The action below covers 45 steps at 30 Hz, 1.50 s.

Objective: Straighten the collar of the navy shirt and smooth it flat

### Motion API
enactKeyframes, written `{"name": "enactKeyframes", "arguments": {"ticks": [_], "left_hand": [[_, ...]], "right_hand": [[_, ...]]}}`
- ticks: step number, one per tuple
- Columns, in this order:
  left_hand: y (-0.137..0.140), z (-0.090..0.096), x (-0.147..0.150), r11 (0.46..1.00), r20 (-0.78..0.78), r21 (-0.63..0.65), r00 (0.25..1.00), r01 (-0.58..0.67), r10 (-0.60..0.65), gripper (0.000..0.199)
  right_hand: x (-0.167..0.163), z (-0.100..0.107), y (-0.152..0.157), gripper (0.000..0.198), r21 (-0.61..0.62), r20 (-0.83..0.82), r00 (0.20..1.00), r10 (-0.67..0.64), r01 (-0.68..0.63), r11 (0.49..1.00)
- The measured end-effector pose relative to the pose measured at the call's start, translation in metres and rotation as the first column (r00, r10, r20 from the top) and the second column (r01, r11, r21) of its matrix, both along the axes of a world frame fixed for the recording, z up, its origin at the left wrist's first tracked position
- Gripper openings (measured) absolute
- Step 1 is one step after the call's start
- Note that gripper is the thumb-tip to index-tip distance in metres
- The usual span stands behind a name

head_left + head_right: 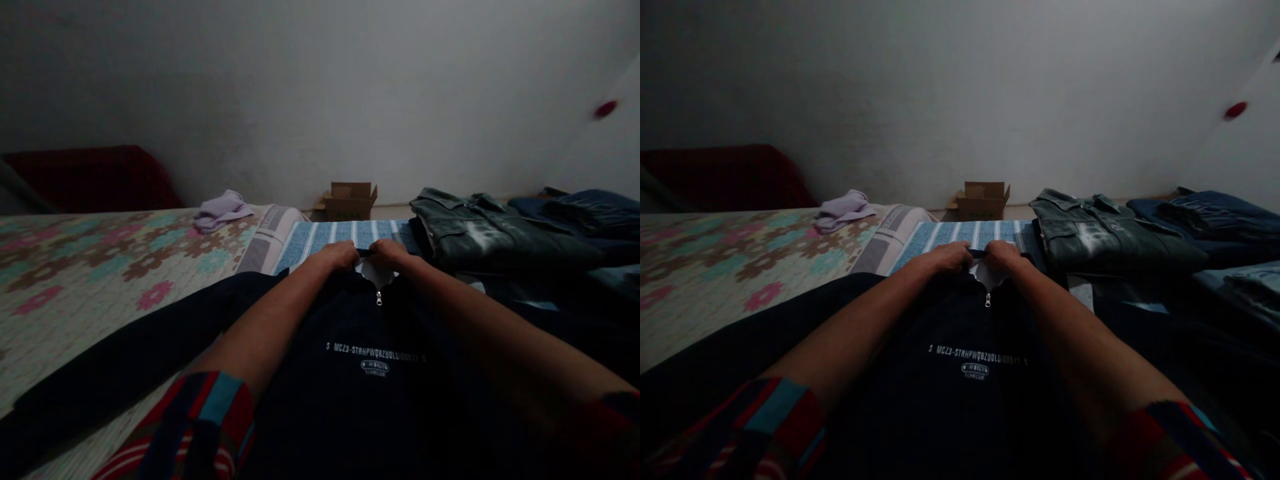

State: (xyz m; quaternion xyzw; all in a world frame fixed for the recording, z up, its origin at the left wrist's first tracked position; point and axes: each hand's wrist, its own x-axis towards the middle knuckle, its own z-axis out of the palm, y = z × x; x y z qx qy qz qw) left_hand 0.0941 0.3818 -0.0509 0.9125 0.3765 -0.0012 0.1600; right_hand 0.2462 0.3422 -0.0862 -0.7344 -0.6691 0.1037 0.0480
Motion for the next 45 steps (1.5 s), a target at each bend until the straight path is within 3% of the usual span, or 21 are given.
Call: {"name": "enactKeyframes", "arguments": {"ticks": [7, 13, 19, 22, 25, 30, 32, 39, 45], "left_hand": [[0.012, -0.002, -0.003, 1.0, -0.061, -0.006, 0.998, 0.028, -0.028, 0.02], [0.018, -0.001, -0.003, 0.999, -0.065, -0.003, 0.997, 0.033, -0.033, 0.017], [0.023, -0.002, -0.002, 0.999, -0.052, 0.053, 0.999, -0.004, 0.007, 0.018], [0.023, -0.003, 0.0, 0.998, -0.032, 0.051, 0.999, -0.023, 0.025, 0.015], [0.022, -0.004, 0.001, 0.999, -0.02, 0.022, 0.999, -0.031, 0.032, 0.014], [0.027, -0.007, -0.001, 0.999, 0.005, -0.043, 0.999, -0.031, 0.031, 0.014], [0.029, -0.009, -0.003, 0.997, 0.014, -0.063, 0.999, -0.041, 0.042, 0.014], [0.029, -0.014, -0.006, 0.994, 0.042, -0.074, 0.995, -0.084, 0.087, 0.019], [0.024, -0.018, 0.004, 0.985, 0.03, 0.074, 0.988, -0.153, 0.151, 0.019]], "right_hand": [[-0.02, 0.013, -0.025, 0.03, 0.162, 0.004, 0.999, -0.053, 0.052, 0.985], [-0.038, 0.008, -0.043, 0.046, 0.045, -0.159, 0.987, -0.006, 0.013, 0.999], [-0.041, -0.007, -0.051, 0.017, -0.012, -0.226, 0.971, -0.079, 0.079, 0.997], [-0.038, -0.007, -0.053, 0.015, -0.025, -0.277, 0.957, -0.089, 0.085, 0.996], [-0.034, 0.0, -0.051, 0.022, -0.033, -0.381, 0.923, -0.056, 0.047, 0.998], [-0.034, 0.006, -0.04, 0.052, -0.044, -0.522, 0.849, -0.083, 0.07, 0.997], [-0.038, 0.004, -0.035, 0.052, -0.04, -0.516, 0.849, -0.11, 0.105, 0.994], [-0.049, -0.007, -0.035, 0.023, -0.008, -0.393, 0.91, -0.134, 0.143, 0.99], [-0.062, -0.005, -0.047, 0.026, 0.057, -0.27, 0.959, -0.089, 0.109, 0.992]]}}
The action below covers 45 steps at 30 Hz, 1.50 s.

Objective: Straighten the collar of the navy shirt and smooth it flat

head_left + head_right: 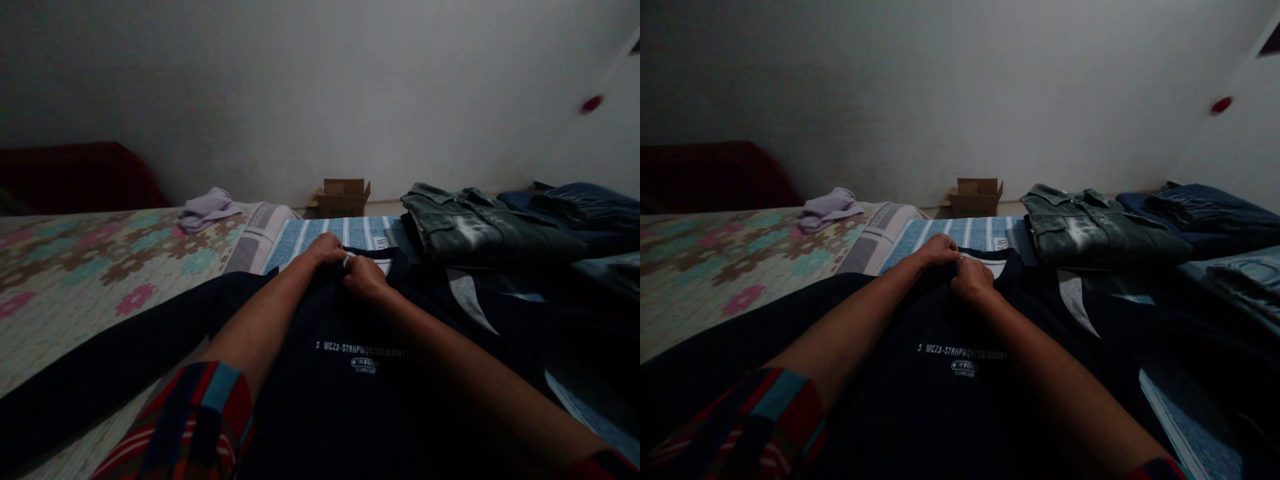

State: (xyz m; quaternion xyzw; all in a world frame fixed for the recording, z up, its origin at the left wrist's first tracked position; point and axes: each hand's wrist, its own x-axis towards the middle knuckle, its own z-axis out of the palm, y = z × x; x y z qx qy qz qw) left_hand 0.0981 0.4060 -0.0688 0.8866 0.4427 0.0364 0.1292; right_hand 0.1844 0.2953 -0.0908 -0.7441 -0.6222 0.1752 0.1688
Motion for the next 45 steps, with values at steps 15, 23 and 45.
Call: {"name": "enactKeyframes", "arguments": {"ticks": [15, 23, 45], "left_hand": [[-0.037, -0.019, 0.004, 0.901, 0.076, 0.414, 0.991, -0.132, 0.11, 0.029], [-0.06, -0.027, -0.014, 0.932, 0.121, 0.363, 0.992, -0.018, -0.027, 0.029], [-0.136, -0.048, -0.003, 0.893, 0.261, 0.45, 0.958, -0.013, -0.118, 0.016]], "right_hand": [[0.044, 0.03, -0.062, 0.025, 0.258, 0.398, 0.912, -0.103, -0.003, 0.966], [0.073, 0.012, -0.071, 0.033, 0.051, 0.351, 0.936, -0.001, -0.018, 0.999], [0.069, 0.029, 0.025, 0.034, 0.032, 0.398, 0.915, 0.072, -0.093, 0.995]]}}
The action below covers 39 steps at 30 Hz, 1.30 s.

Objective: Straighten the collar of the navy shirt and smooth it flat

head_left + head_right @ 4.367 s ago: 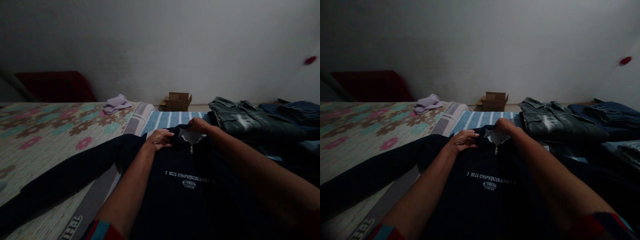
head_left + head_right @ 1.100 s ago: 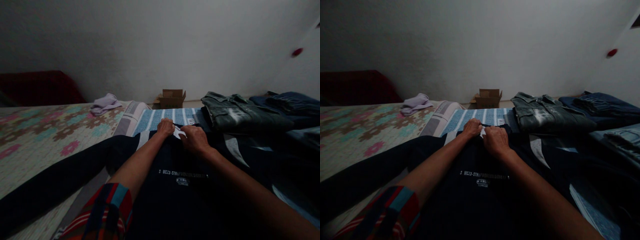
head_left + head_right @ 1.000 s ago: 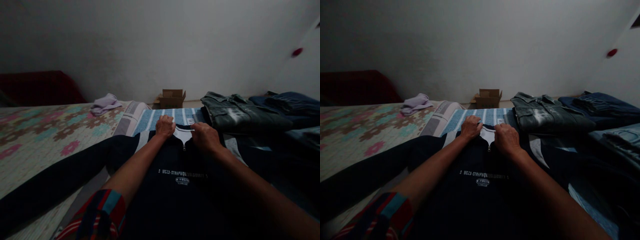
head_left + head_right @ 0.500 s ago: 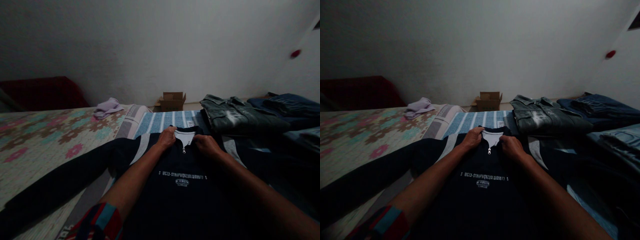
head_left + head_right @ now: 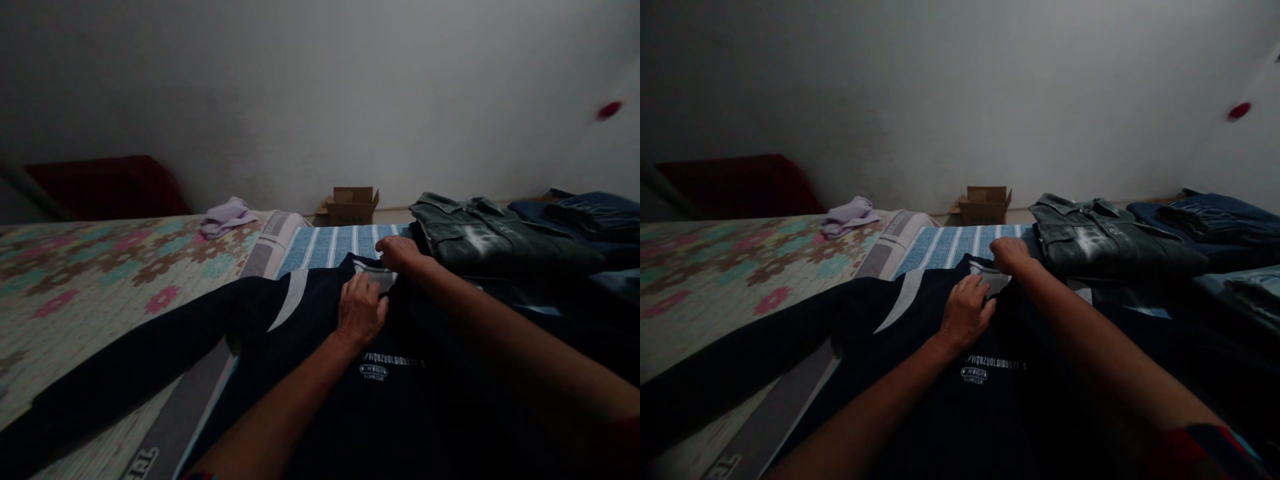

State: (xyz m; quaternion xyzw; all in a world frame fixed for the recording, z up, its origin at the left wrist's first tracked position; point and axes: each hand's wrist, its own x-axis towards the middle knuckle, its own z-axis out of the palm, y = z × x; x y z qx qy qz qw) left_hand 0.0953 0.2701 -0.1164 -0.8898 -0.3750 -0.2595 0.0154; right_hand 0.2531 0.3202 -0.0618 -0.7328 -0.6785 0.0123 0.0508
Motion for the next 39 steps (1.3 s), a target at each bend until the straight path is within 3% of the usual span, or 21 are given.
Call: {"name": "enactKeyframes", "arguments": {"ticks": [5, 12, 20, 29, 39], "left_hand": [[-0.007, -0.014, 0.001, 0.999, -0.012, -0.039, 1.0, -0.022, 0.021, 0.028], [-0.009, -0.018, 0.001, 0.997, -0.05, -0.083, 0.999, -0.005, 0.001, 0.024], [-0.008, -0.019, 0.001, 0.993, -0.085, -0.101, 0.994, 0.062, -0.07, 0.026], [-0.009, -0.018, 0.0, 0.995, -0.092, -0.09, 0.994, 0.052, -0.061, 0.023], [-0.012, -0.008, -0.002, 0.998, -0.082, -0.059, 0.996, -0.027, 0.022, 0.011]], "right_hand": [[0.001, -0.024, 0.029, 0.042, -0.1, -0.06, 0.998, -0.005, -0.001, 0.995], [-0.004, -0.032, 0.04, 0.023, -0.202, -0.09, 0.992, -0.089, 0.07, 0.977], [-0.001, -0.036, 0.037, 0.021, -0.171, -0.153, 0.985, -0.081, 0.055, 0.984], [-0.014, -0.031, 0.051, 0.028, -0.151, -0.288, 0.956, 0.048, -0.094, 0.984], [-0.014, -0.04, 0.045, 0.024, -0.057, -0.227, 0.973, -0.047, 0.035, 0.998]]}}
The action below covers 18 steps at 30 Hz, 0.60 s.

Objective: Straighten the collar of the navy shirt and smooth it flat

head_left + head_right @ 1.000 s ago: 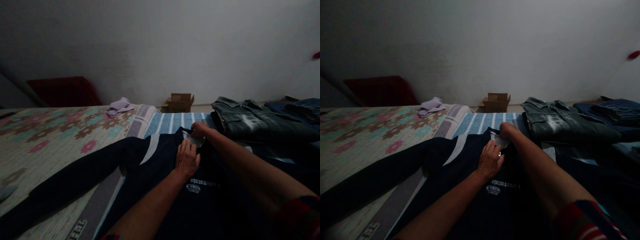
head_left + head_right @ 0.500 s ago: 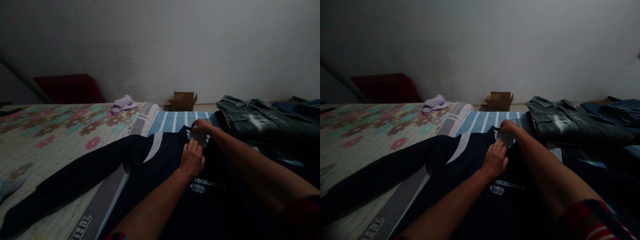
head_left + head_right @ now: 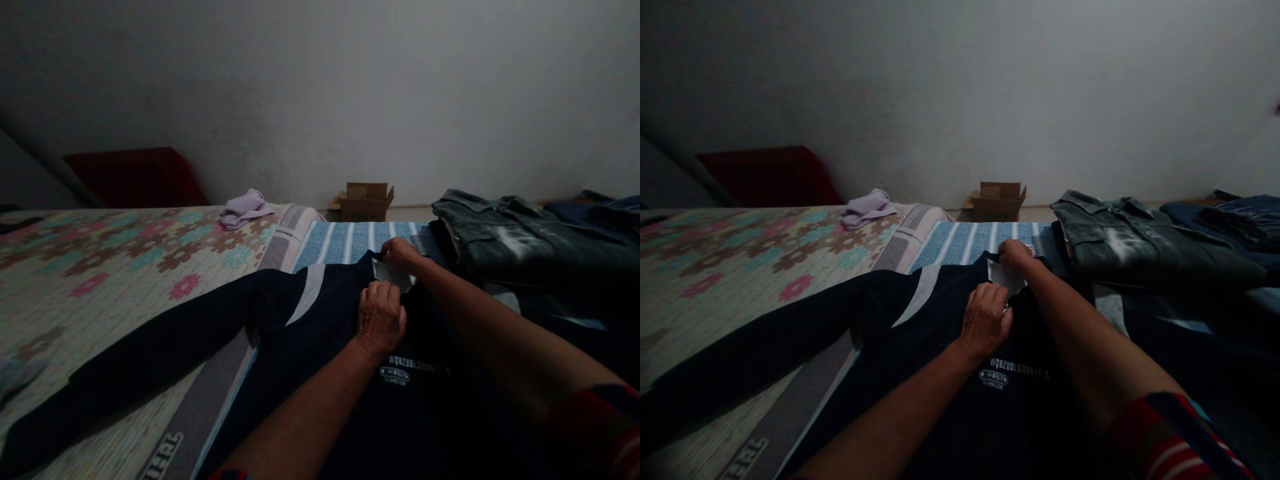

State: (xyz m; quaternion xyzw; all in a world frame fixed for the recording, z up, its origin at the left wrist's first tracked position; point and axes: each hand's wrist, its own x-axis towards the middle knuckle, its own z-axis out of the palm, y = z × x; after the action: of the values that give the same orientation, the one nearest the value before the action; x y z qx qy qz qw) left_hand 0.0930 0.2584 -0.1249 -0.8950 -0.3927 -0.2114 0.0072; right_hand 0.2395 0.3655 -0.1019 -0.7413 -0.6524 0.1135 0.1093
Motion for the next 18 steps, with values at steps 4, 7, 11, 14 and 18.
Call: {"name": "enactKeyframes", "arguments": {"ticks": [4, 7, 11, 14, 18], "left_hand": [[0.002, -0.002, -0.001, 1.0, -0.011, 0.017, 1.0, 0.005, -0.005, 0.009], [0.006, -0.002, -0.002, 0.998, 0.049, 0.046, 0.998, 0.033, -0.035, 0.008], [0.019, 0.005, 0.001, 0.992, 0.237, 0.02, 0.963, 0.127, -0.128, 0.016], [0.035, 0.016, 0.01, 0.966, 0.391, -0.214, 0.919, 0.142, -0.049, 0.021], [0.061, 0.027, 0.038, 0.77, 0.452, -0.625, 0.864, 0.13, 0.22, 0.016]], "right_hand": [[0.0, 0.01, -0.004, 0.022, 0.032, 0.046, 0.999, 0.005, -0.007, 0.999], [0.01, 0.031, -0.014, 0.023, 0.066, 0.084, 0.996, -0.001, -0.005, 0.998], [0.026, 0.055, -0.054, 0.024, 0.104, 0.138, 0.99, -0.034, 0.02, 0.994], [0.031, 0.053, -0.094, 0.024, 0.108, 0.169, 0.98, -0.102, 0.084, 0.991], [0.03, 0.031, -0.128, 0.026, 0.088, 0.133, 0.96, -0.245, 0.235, 0.968]]}}
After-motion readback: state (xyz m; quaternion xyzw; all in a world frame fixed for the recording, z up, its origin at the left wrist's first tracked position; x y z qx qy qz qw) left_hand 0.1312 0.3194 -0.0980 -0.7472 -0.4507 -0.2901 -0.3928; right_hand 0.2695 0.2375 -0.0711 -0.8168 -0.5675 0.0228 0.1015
